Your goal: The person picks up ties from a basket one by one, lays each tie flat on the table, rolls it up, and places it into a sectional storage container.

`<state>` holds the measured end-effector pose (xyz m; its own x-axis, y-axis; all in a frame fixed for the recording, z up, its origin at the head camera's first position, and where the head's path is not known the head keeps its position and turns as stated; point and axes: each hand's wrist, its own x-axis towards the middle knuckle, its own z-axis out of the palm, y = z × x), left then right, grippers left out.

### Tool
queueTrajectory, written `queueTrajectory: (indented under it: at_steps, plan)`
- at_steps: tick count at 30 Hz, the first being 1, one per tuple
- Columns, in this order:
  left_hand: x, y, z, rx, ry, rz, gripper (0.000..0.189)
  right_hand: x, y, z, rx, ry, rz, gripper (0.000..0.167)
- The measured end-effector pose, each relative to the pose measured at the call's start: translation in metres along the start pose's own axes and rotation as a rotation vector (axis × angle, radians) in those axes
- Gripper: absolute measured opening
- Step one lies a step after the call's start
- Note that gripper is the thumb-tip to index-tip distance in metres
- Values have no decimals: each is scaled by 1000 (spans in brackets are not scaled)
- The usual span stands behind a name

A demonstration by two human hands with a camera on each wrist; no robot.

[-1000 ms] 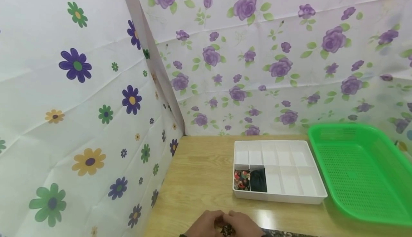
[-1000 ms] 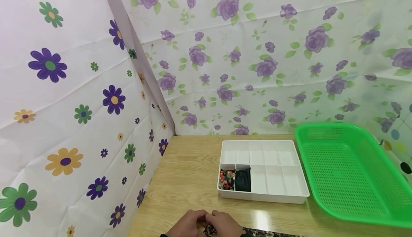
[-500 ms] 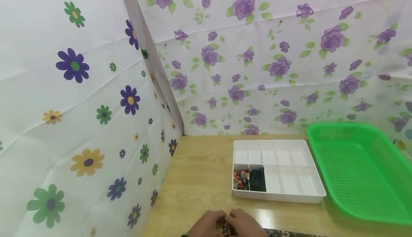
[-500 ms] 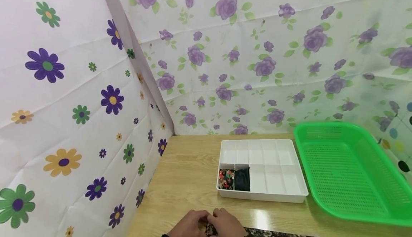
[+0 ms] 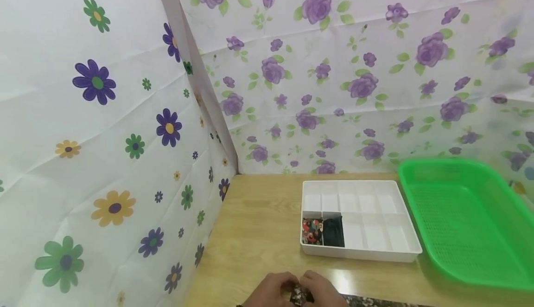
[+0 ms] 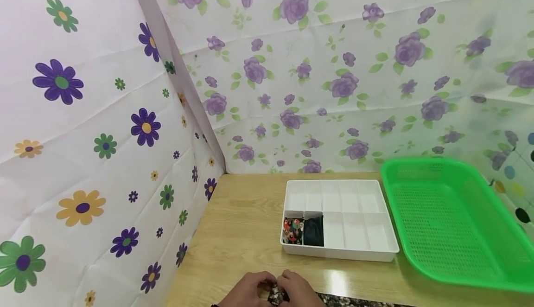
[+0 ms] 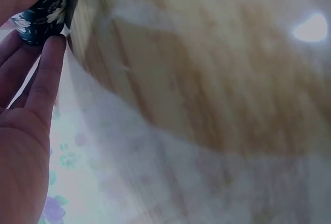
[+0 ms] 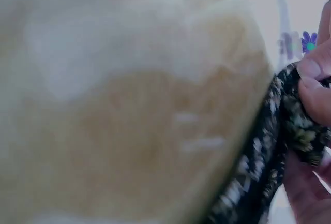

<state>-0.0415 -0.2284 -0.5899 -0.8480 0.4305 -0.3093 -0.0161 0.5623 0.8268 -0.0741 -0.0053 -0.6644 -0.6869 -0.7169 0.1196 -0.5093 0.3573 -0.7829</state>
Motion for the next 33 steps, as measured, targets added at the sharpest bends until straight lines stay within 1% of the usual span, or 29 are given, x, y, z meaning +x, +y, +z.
queueTrajectory:
  at_steps: [1,2,4,6,7,8,9,10,12,13,14,18,19,21,23,25,26,27,29,31,33]
  plan:
    - [0,1,-1,11,4,-5,37,3,7,4,-55,1,-25,21]
    - [1,2,-3,23,8,-6,37,7,4,2,-126,-14,-17,23]
    - [1,3,-5,36,-3,-9,37,10,-17,-7,-254,-40,18,33]
    - [1,4,-5,50,-14,-9,38,11,-44,-16,-350,-80,85,45]
    - [1,4,-6,59,-18,-5,39,12,-62,-23,-382,-122,145,48]
    - [0,5,-6,71,-21,-2,39,13,-80,-30,-403,-160,202,48]
    - [0,5,-6,78,-25,-1,40,15,-88,-31,-402,-172,228,47]
    - [0,5,-6,85,-29,-2,40,16,-90,-30,-393,-183,250,45]
    - [0,5,-6,83,-34,3,40,18,-90,-28,-373,-203,272,45]
    - [0,4,-5,77,-34,3,40,19,-87,-27,-357,-197,271,42]
    - [0,4,-4,69,-29,4,40,18,-83,-26,-339,-183,259,39]
    - [-2,1,0,-32,-24,-7,43,10,-65,-24,-162,-94,245,20]
    - [-3,1,1,-59,-21,-18,43,7,-61,-23,-121,-70,242,20]
    - [-3,1,3,-80,-8,-41,43,2,-56,-24,-48,-39,248,24]
    - [-1,2,3,-54,9,-57,42,0,-56,-25,-54,-33,249,25]
    - [1,3,2,-26,18,-73,43,2,-62,-29,-117,-53,251,22]
    - [2,4,2,-8,18,-73,44,3,-66,-30,-153,-68,255,24]
    - [2,4,1,5,11,-69,44,4,-71,-32,-191,-87,256,30]
    - [2,3,1,18,-6,-52,45,7,-78,-34,-247,-120,242,38]
    - [2,1,1,13,-19,-32,46,9,-82,-34,-246,-128,220,39]
    - [1,-1,2,-14,-27,-6,46,7,-79,-32,-189,-116,210,34]
